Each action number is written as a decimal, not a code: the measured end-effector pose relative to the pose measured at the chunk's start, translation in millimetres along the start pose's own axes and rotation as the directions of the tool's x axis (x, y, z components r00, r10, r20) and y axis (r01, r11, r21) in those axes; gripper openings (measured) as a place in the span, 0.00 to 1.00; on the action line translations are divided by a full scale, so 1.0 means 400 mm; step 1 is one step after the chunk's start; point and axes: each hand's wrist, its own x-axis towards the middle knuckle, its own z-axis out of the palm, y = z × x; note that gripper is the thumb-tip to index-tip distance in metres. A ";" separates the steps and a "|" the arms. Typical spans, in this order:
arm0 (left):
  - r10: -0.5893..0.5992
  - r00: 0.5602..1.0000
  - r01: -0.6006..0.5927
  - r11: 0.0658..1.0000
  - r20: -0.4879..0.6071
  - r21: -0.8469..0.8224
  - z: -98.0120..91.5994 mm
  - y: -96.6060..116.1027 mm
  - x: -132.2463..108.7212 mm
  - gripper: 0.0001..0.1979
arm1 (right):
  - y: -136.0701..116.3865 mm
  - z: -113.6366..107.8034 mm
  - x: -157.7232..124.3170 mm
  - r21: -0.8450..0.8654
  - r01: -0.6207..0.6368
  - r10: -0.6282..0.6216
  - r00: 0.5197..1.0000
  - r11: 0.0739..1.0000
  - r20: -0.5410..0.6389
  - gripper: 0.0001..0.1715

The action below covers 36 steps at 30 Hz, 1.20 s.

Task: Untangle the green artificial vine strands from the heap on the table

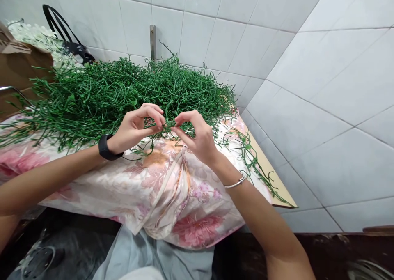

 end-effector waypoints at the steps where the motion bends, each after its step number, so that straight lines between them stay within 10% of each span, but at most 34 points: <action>1: 0.007 1.000 -0.008 0.999 0.004 0.044 -0.002 -0.001 -0.001 0.02 | -0.001 -0.001 0.000 -0.003 0.003 -0.002 1.000 1.000 0.020 0.08; 10: 0.216 0.976 -0.164 0.763 -0.008 0.625 0.009 0.020 -0.012 0.06 | -0.020 -0.003 0.005 -0.003 0.128 -0.128 0.990 0.992 0.054 0.04; 20: 0.384 0.922 -0.268 0.555 0.043 0.788 0.011 0.012 -0.022 0.09 | -0.009 0.012 -0.002 -0.034 0.004 0.001 0.990 0.999 0.142 0.16; 36: 0.249 0.961 -0.267 0.723 0.120 0.638 0.012 0.040 -0.033 0.12 | -0.006 0.013 -0.010 0.069 -0.097 0.089 0.990 0.993 0.109 0.04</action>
